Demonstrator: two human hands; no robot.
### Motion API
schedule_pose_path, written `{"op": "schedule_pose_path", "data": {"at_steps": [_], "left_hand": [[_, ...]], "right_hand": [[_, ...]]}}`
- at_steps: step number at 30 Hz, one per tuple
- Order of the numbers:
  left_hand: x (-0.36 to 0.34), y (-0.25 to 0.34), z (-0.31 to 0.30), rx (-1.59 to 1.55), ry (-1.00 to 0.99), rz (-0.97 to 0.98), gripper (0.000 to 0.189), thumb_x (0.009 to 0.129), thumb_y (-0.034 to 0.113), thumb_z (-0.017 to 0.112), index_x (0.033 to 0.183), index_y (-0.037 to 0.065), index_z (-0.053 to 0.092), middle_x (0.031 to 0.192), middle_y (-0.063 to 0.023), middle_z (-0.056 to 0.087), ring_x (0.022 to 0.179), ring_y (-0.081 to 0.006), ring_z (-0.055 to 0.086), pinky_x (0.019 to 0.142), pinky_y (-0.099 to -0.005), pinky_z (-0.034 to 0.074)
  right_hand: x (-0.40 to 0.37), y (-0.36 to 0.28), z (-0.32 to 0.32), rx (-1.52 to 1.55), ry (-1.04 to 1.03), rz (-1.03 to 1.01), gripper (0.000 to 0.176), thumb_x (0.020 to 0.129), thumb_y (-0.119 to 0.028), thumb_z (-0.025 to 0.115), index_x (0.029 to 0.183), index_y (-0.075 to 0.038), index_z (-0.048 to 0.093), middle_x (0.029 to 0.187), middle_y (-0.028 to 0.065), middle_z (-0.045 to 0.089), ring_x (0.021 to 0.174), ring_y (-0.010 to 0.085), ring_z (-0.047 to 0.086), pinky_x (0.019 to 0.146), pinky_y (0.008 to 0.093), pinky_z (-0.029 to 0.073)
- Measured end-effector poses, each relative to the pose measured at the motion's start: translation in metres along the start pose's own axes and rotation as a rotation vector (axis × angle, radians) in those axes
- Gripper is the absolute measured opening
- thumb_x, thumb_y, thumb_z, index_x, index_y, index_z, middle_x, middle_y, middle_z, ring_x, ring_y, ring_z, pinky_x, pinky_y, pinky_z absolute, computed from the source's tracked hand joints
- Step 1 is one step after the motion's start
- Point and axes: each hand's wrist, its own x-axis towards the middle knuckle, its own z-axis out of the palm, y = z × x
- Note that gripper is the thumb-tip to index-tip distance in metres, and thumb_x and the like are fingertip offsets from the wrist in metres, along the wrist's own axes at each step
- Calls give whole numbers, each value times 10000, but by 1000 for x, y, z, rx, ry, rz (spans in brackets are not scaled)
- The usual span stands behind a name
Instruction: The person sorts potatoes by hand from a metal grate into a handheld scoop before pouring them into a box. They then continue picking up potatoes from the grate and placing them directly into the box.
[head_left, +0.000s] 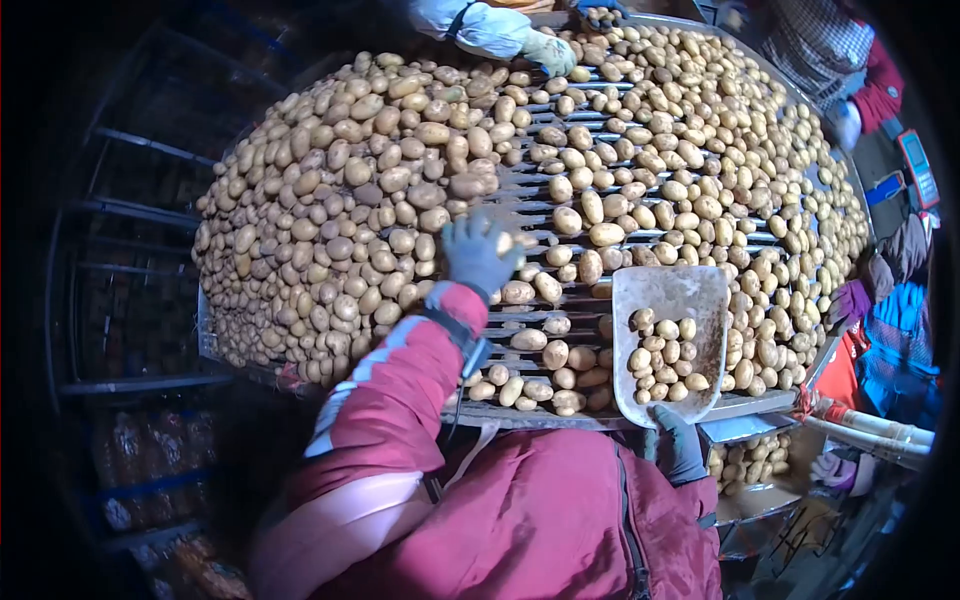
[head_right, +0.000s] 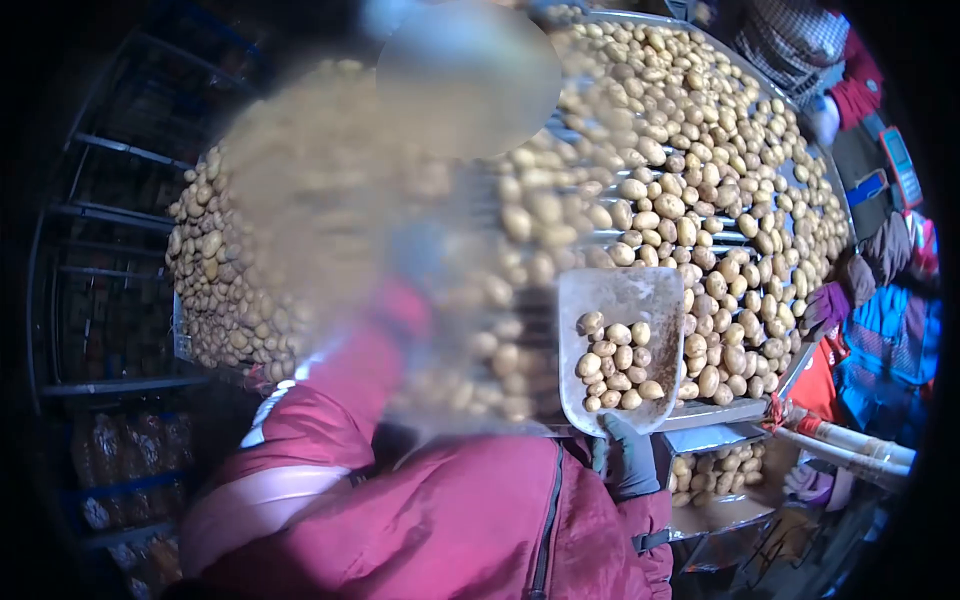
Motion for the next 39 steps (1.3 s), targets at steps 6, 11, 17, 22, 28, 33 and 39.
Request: {"op": "schedule_pose_path", "data": {"at_steps": [6, 11, 17, 22, 28, 33, 39], "left_hand": [[-58, 7, -34, -211, 66, 186, 623, 822, 464, 692, 1328, 114, 593, 1422, -161, 486, 1370, -363, 393, 1114, -507, 336], [-59, -126, 4, 158, 173, -358, 657, 855, 490, 664, 1370, 110, 515, 1402, -186, 463, 1219, -415, 504, 999, -567, 433], [-24, -9, -5, -237, -92, -204, 447, 882, 427, 664, 1185, 100, 637, 1223, -169, 560, 1064, -397, 590, 884, -484, 502], [-54, 107, -12, -310, -33, 259, 629, 881, 506, 638, 1350, 94, 570, 1401, -194, 495, 1327, -406, 391, 1126, -527, 318], [-117, 10, -17, -401, 81, -34, 589, 836, 369, 723, 1308, 59, 558, 1324, -224, 508, 1257, -429, 438, 1085, -521, 355], [-171, -86, 7, -273, 178, -535, 732, 857, 449, 680, 1401, 13, 455, 1394, -281, 422, 1271, -475, 425, 1078, -517, 384], [-151, -17, -4, -396, -164, -379, 796, 885, 530, 638, 1471, 35, 424, 1550, -182, 352, 1430, -475, 239, 1152, -556, 307]], "right_hand": [[7, -19, -13, -62, -19, 0, 236, 917, -250, 652, 1069, -70, 662, 924, 23, 690, 680, 128, 614, 566, 264, 496], [10, -23, -21, -123, -33, 25, 225, 919, -257, 650, 1064, -86, 663, 854, 4, 677, 614, 120, 587, 519, 262, 471], [12, -21, -26, -162, -32, -25, 222, 932, -270, 636, 1061, -91, 658, 806, -13, 657, 584, 100, 570, 489, 240, 458], [-1, -34, -19, -138, -29, -40, 238, 941, -283, 627, 1048, -71, 647, 800, 5, 655, 550, 116, 570, 444, 256, 458], [-7, -46, -14, -241, -177, -145, 255, 965, -266, 605, 1028, -21, 638, 667, 88, 622, 406, 192, 523, 372, 299, 434], [5, -54, -8, -206, -120, -134, 232, 955, -227, 620, 1047, -14, 632, 721, 66, 631, 419, 175, 530, 364, 291, 437], [-12, -40, 9, -186, -96, -144, 227, 954, -213, 627, 1063, -14, 620, 794, 74, 654, 454, 172, 558, 361, 294, 445]]}}
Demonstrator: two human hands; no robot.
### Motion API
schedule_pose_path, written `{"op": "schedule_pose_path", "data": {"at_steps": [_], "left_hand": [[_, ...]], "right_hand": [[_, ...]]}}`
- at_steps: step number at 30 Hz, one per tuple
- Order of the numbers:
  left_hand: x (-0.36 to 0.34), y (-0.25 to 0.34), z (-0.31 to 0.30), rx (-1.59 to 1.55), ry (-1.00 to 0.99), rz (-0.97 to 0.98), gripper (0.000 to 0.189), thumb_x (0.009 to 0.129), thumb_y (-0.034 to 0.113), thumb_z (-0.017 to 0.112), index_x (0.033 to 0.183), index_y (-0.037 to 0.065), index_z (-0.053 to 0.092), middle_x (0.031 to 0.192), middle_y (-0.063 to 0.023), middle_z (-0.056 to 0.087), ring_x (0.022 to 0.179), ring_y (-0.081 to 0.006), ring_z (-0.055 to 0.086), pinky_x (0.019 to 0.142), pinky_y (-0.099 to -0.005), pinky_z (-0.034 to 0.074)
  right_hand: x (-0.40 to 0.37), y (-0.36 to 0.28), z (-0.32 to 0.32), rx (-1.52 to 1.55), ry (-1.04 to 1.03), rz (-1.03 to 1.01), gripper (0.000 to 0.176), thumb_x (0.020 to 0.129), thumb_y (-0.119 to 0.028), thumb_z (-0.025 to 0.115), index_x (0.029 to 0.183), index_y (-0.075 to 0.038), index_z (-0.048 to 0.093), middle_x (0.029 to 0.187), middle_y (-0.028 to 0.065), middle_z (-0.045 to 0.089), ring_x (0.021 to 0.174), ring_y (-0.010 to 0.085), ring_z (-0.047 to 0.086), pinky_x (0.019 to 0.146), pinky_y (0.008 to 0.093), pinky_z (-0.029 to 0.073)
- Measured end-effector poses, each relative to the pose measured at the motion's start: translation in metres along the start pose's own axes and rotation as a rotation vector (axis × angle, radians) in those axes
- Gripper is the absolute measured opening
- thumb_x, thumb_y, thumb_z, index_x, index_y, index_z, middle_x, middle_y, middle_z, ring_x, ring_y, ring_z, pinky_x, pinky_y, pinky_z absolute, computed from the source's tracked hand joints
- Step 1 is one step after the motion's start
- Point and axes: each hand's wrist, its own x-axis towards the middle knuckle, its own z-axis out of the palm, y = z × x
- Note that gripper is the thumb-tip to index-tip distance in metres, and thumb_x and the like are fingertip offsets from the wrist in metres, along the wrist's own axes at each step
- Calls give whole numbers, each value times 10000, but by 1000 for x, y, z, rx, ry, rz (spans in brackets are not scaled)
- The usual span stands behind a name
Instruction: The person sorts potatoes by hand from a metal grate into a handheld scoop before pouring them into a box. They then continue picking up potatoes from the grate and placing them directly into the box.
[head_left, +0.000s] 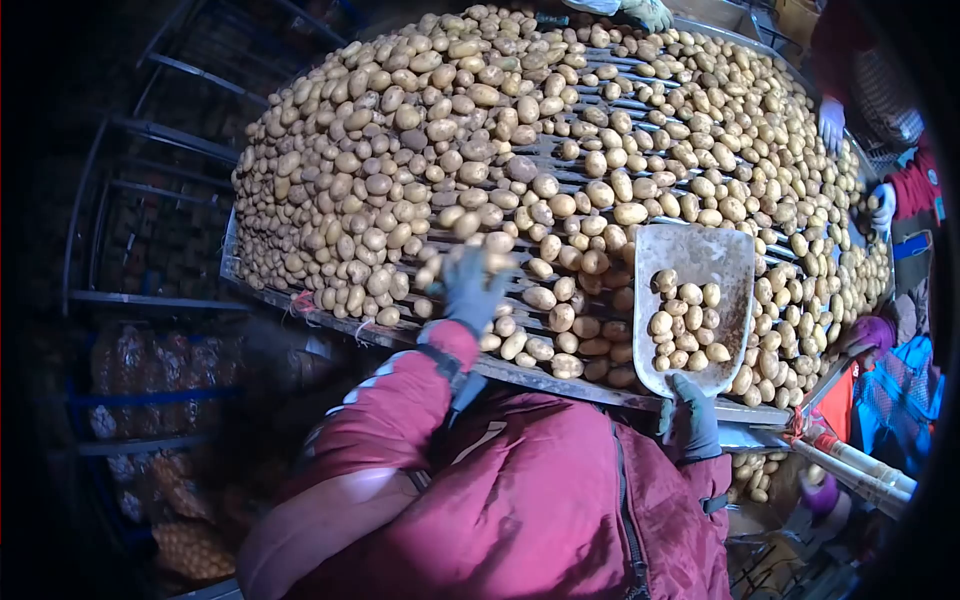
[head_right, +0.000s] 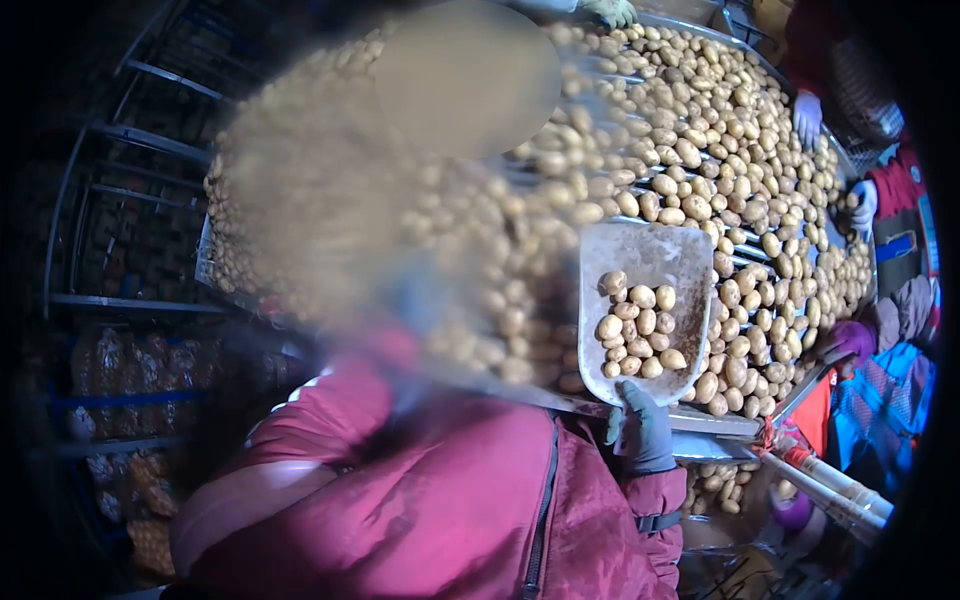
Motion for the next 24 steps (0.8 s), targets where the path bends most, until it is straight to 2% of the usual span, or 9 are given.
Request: {"op": "schedule_pose_path", "data": {"at_steps": [2, 3, 4, 5, 9, 11, 15, 18, 24], "left_hand": [[-6, 38, 41, 240, 64, 110, 889, 875, 634, 578, 1507, 43, 375, 1593, -183, 308, 1465, -441, 209, 1191, -583, 147], [-8, 65, 42, 24, 31, 147, 896, 875, 640, 567, 1521, 55, 357, 1580, -218, 314, 1459, -437, 232, 1180, -609, 120], [-5, 90, 39, 48, -170, 115, 880, 853, 631, 600, 1506, 79, 389, 1571, -250, 303, 1447, -456, 246, 1166, -629, 140], [-13, 98, 52, -279, -173, 196, 850, 838, 618, 621, 1483, 99, 428, 1580, -283, 247, 1438, -481, 244, 1151, -649, 157], [-15, 139, 64, -109, -220, 325, 768, 819, 520, 676, 1414, 69, 494, 1558, -357, 182, 1428, -525, 228, 1160, -593, 237], [-16, 144, 56, -45, -378, 476, 621, 806, 432, 709, 1236, 3, 579, 1535, -327, 268, 1418, -546, 235, 1154, -550, 295], [-1, 105, 36, -432, -48, 580, 427, 811, 339, 722, 1101, 33, 658, 1321, -202, 572, 1289, -400, 478, 1103, -484, 381], [40, 51, 13, -235, 297, 443, 382, 831, 277, 728, 1126, 40, 681, 1152, -161, 651, 1175, -347, 545, 1037, -452, 422], [101, 23, 20, -330, 113, 365, 395, 857, 270, 688, 1185, 49, 675, 1186, -163, 650, 1130, -352, 573, 1017, -435, 443]], "right_hand": [[5, 3, -8, -7, -27, -18, 233, 954, -210, 626, 1073, -10, 612, 817, 79, 660, 456, 172, 561, 359, 297, 451], [9, 4, -10, -8, -53, -47, 240, 955, -207, 625, 1082, -5, 605, 839, 84, 666, 457, 172, 565, 356, 300, 458], [9, 4, -9, -11, -44, -54, 240, 955, -207, 625, 1082, -5, 605, 839, 84, 666, 457, 172, 565, 356, 300, 458], [8, 4, -5, -10, -4, -75, 243, 953, -204, 626, 1087, -2, 600, 854, 87, 670, 456, 173, 566, 354, 301, 463], [2, 3, 1, 2, 64, -70, 253, 950, -198, 631, 1100, 2, 593, 881, 90, 671, 457, 177, 568, 352, 302, 466], [8, 2, 4, 12, 48, -58, 258, 953, -205, 625, 1102, 3, 594, 878, 92, 669, 460, 180, 569, 353, 303, 465], [15, 3, 1, -30, -4, -35, 279, 965, -235, 605, 1107, 5, 594, 861, 94, 665, 455, 186, 566, 358, 306, 471], [0, 4, 13, -31, 40, -10, 290, 970, -246, 596, 1113, 6, 597, 829, 91, 660, 457, 185, 566, 353, 306, 460], [-2, 21, 14, -26, 128, -55, 275, 962, -239, 610, 1093, 2, 617, 836, 71, 668, 480, 166, 567, 399, 292, 465]]}}
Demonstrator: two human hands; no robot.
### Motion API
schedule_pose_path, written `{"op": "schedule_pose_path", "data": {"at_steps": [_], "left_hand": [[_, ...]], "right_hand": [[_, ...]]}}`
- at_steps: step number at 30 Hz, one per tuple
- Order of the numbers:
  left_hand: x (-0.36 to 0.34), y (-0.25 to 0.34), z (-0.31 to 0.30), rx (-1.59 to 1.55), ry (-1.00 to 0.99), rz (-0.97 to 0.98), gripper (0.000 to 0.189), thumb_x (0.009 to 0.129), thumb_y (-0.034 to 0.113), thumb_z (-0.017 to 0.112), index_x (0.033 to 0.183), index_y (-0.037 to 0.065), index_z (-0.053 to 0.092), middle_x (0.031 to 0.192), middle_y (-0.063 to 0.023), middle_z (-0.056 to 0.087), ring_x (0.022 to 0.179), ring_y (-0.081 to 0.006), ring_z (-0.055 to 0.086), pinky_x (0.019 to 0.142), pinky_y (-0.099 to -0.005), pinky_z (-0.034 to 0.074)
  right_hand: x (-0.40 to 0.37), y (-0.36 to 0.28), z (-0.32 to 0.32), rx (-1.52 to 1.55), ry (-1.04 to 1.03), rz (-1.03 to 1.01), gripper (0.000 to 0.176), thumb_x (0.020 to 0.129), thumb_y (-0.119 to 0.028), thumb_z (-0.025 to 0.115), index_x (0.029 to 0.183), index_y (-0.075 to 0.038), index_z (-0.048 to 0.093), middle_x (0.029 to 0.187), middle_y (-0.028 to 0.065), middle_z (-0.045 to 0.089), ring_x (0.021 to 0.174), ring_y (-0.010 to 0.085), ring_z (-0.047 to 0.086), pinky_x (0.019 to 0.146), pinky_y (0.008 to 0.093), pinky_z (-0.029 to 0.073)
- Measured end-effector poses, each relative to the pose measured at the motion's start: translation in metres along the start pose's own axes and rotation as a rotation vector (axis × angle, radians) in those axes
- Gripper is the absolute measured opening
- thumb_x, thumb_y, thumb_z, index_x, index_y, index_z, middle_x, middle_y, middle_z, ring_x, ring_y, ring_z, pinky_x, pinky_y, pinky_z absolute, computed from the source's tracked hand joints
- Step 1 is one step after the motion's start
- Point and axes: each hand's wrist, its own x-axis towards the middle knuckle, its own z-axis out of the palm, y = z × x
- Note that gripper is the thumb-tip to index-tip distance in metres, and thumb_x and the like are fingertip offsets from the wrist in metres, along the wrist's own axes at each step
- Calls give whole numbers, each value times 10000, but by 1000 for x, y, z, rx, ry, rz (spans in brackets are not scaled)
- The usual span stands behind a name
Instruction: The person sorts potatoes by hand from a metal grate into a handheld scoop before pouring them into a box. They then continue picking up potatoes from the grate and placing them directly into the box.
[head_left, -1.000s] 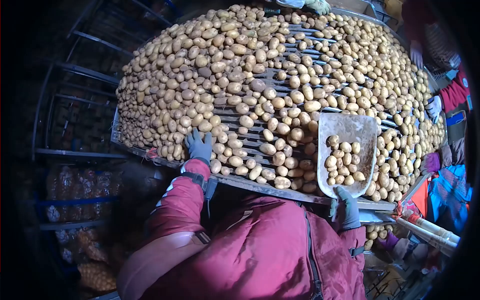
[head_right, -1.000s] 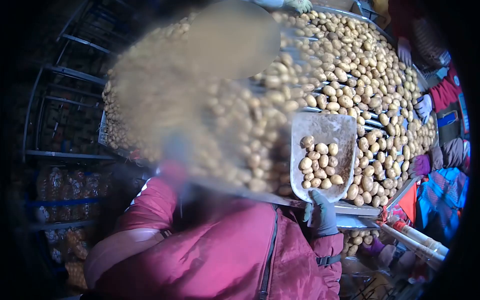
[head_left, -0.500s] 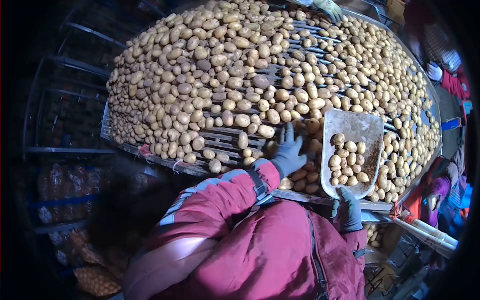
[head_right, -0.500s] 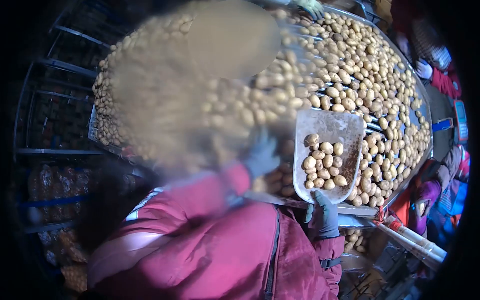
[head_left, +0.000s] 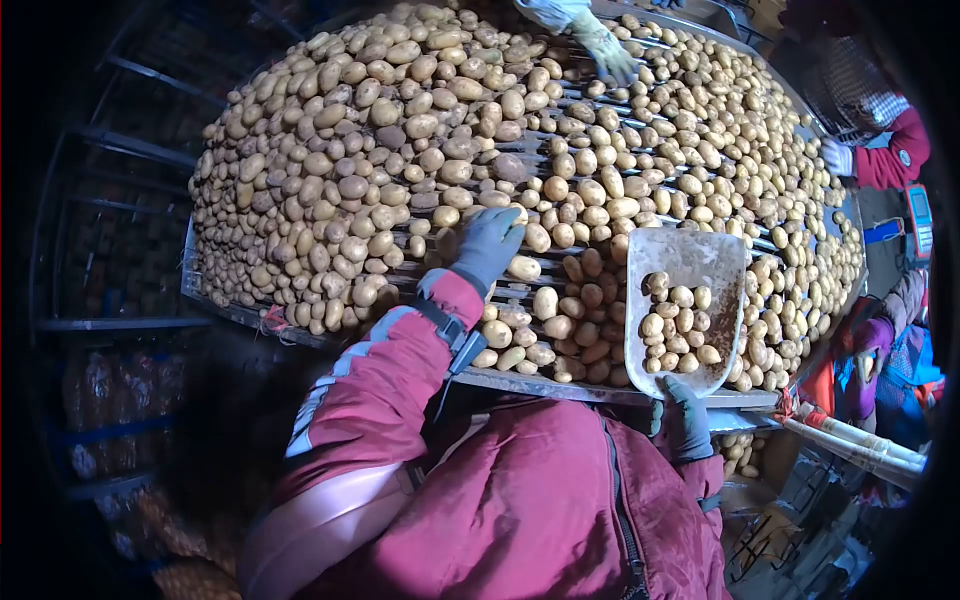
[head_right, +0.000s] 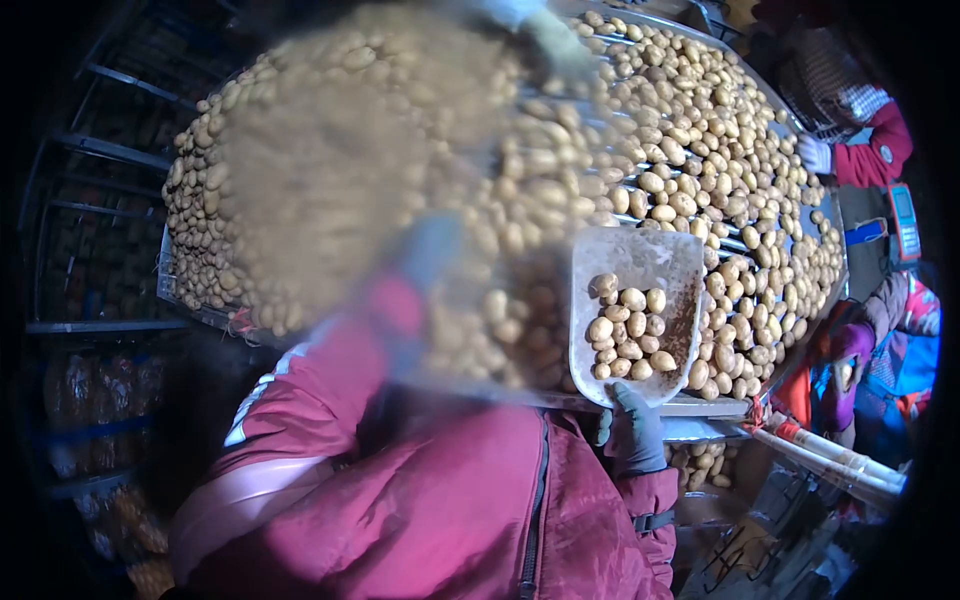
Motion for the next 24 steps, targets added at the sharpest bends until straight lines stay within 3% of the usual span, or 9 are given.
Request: {"op": "schedule_pose_path", "data": {"at_steps": [2, 4, 7, 9, 12, 15, 17, 19, 24], "left_hand": [[3, 9, 27, 248, -195, 82, 448, 841, 297, 695, 1220, 60, 659, 1242, -173, 619, 1179, -362, 542, 1042, -449, 426], [-1, 32, 51, 473, -251, 194, 514, 825, 329, 699, 1266, 73, 635, 1343, -192, 558, 1273, -382, 478, 1082, -465, 400], [-21, 98, 48, 453, -342, 180, 629, 827, 407, 676, 1375, 125, 552, 1521, -194, 374, 1446, -394, 265, 1161, -547, 279], [-44, 130, 63, 282, -332, 120, 742, 828, 581, 613, 1459, 220, 466, 1596, -159, 263, 1488, -357, 178, 1173, -656, 79], [-28, 176, 47, 323, -639, -7, 765, 828, 591, 604, 1476, 215, 452, 1576, -156, 305, 1488, -353, 178, 1168, -669, 61], [-45, 151, 74, 809, -617, 253, 703, 851, 533, 606, 1440, 166, 497, 1534, -159, 372, 1471, -375, 215, 1183, -620, 147], [-46, 126, 75, 111, -695, 274, 618, 868, 457, 619, 1369, 99, 564, 1486, -181, 429, 1425, -406, 304, 1164, -518, 295], [-47, 104, 61, -363, -349, 253, 424, 884, 337, 634, 1185, 38, 647, 1266, -210, 584, 1167, -390, 558, 1001, -449, 462], [5, 34, 41, 264, -374, 227, 342, 896, 295, 623, 1140, 57, 659, 1102, -164, 662, 1038, -366, 607, 927, -455, 490]], "right_hand": [[-4, 5, -6, 29, 59, 25, 266, 960, -233, 613, 1084, 2, 626, 855, 63, 673, 495, 159, 570, 435, 284, 483], [-4, 13, -14, 30, -26, 21, 225, 948, -153, 619, 1109, 2, 645, 1048, 66, 671, 945, 162, 616, 809, 277, 481], [-9, 24, -3, 133, -23, -114, 207, 930, -101, 632, 1107, 4, 643, 1063, 64, 667, 959, 173, 621, 827, 279, 483], [-15, 26, -6, 111, 3, -108, 198, 925, -104, 648, 1098, -7, 650, 1046, 49, 668, 959, 174, 623, 832, 294, 487], [-23, 29, -8, 29, 40, -67, 190, 936, -128, 649, 1092, -22, 661, 1021, 39, 667, 947, 160, 619, 822, 290, 483], [-28, 35, 4, 12, 106, -224, 133, 948, -155, 646, 1027, -50, 668, 909, 8, 658, 787, 122, 611, 691, 261, 484], [-24, 39, -1, 8, 132, -189, 107, 951, -163, 638, 980, -62, 660, 833, -7, 643, 668, 95, 575, 588, 248, 461], [-29, 36, 9, 39, 133, -151, 99, 951, -166, 634, 955, -68, 650, 772, -20, 627, 583, 81, 542, 517, 244, 440], [-49, 25, 31, 138, -13, -51, 124, 939, -165, 635, 1007, -61, 638, 813, -6, 652, 595, 86, 562, 506, 250, 451]]}}
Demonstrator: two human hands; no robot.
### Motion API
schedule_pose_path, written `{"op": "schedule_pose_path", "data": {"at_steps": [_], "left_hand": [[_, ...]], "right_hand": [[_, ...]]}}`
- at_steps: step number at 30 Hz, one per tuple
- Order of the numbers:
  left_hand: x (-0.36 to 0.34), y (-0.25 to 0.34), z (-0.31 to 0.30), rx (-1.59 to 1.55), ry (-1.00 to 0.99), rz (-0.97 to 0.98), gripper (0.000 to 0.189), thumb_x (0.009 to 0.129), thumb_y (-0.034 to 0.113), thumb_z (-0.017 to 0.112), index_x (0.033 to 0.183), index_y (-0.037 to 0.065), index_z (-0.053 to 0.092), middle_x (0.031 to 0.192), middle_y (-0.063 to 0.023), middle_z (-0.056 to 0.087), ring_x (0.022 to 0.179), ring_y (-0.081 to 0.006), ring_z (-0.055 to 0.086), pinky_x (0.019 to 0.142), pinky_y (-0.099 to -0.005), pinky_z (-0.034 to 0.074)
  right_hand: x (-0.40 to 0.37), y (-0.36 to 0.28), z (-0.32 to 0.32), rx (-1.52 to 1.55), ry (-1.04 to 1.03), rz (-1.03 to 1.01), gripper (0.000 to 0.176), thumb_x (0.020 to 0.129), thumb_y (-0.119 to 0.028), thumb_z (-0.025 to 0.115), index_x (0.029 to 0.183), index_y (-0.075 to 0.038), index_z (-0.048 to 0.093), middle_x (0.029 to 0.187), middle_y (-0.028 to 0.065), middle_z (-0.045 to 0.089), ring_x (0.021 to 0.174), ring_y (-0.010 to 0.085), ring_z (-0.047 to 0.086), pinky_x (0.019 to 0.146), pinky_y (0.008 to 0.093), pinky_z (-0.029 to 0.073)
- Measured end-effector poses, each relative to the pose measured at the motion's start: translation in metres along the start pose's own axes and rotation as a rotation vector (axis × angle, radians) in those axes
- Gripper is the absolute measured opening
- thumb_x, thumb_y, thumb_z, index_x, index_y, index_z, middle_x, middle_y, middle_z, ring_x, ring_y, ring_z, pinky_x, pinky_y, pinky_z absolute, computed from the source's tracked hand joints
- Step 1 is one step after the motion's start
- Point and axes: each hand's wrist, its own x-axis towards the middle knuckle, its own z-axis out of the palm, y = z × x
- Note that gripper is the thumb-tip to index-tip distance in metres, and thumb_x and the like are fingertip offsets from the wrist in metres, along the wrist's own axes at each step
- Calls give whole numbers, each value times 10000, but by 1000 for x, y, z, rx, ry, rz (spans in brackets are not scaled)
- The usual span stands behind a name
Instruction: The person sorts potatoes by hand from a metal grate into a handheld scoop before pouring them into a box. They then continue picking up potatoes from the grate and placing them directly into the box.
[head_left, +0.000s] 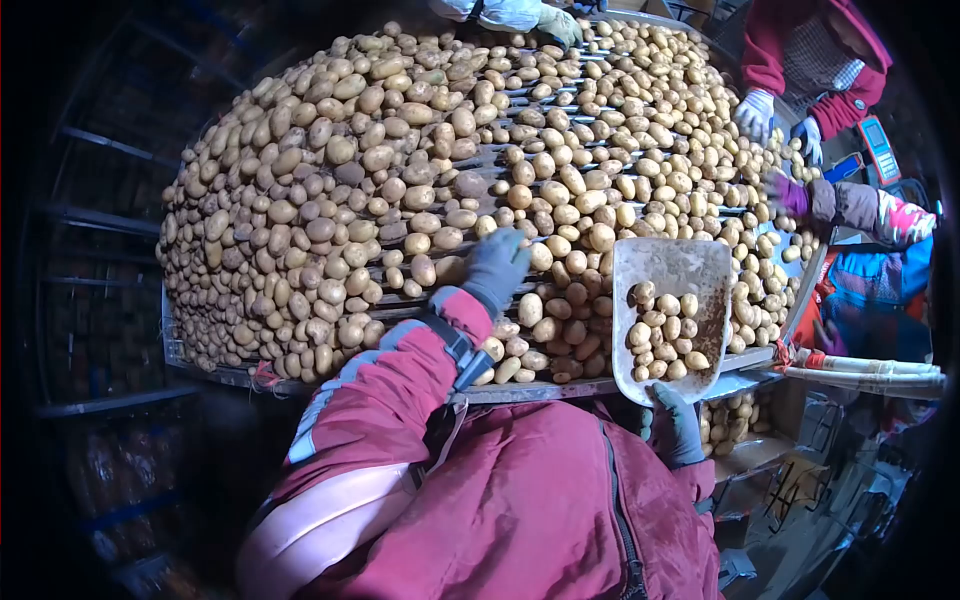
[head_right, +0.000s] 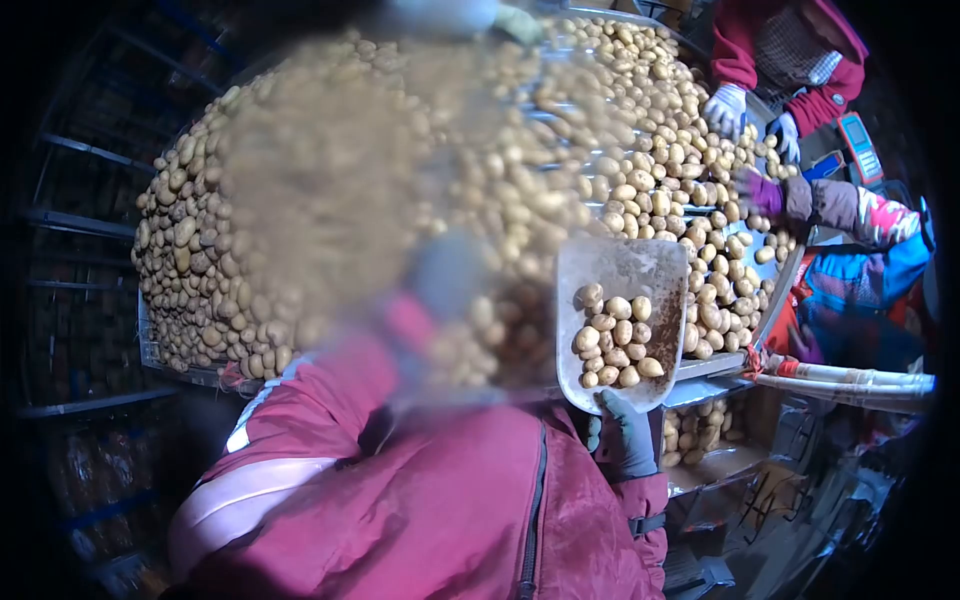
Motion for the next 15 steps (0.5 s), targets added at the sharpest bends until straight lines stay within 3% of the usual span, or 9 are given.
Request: {"op": "schedule_pose_path", "data": {"at_steps": [3, 6, 9, 12, 13, 15], "left_hand": [[7, -13, -4, -19, 68, -46, 376, 862, 202, 609, 1217, 78, 617, 1178, -162, 626, 1053, -363, 605, 918, -452, 500], [20, -17, -6, -27, 108, -72, 432, 839, 140, 599, 1268, 91, 588, 1229, -160, 601, 1063, -361, 604, 912, -450, 507], [42, -16, -7, 62, 4, -82, 499, 800, 85, 632, 1293, 112, 561, 1176, -143, 591, 1027, -373, 620, 875, -463, 522], [57, -21, -17, 136, -103, 14, 474, 810, 113, 659, 1276, 128, 571, 1164, -135, 592, 1036, -355, 626, 860, -459, 530], [64, -21, -19, 175, -154, 64, 462, 815, 127, 673, 1267, 135, 577, 1159, -131, 592, 1041, -347, 630, 853, -457, 534], [83, -55, 16, 208, -203, 110, 447, 824, 146, 678, 1260, 146, 579, 1160, -140, 591, 1062, -337, 629, 866, -458, 529]], "right_hand": [[2, 11, -2, 28, 85, -99, 174, 937, -172, 631, 1070, -60, 625, 893, 9, 673, 623, 92, 577, 492, 251, 454], [-3, 10, -13, 55, 28, -69, 243, 937, -173, 625, 1149, -54, 609, 1009, 44, 676, 796, 126, 632, 633, 263, 513], [-6, 14, -24, 129, -62, 37, 275, 931, -169, 631, 1178, -53, 595, 1020, 47, 675, 837, 143, 637, 697, 269, 524], [-10, 12, -12, 161, 8, 86, 269, 921, -179, 647, 1158, -62, 598, 989, 34, 675, 769, 134, 631, 624, 267, 523], [-10, 13, -8, 134, 57, 41, 250, 915, -192, 656, 1129, -72, 605, 947, 20, 673, 673, 121, 600, 536, 261, 492], [-12, 19, -11, 115, 118, 2, 233, 910, -205, 665, 1099, -81, 611, 904, 7, 672, 578, 107, 570, 447, 255, 461]]}}
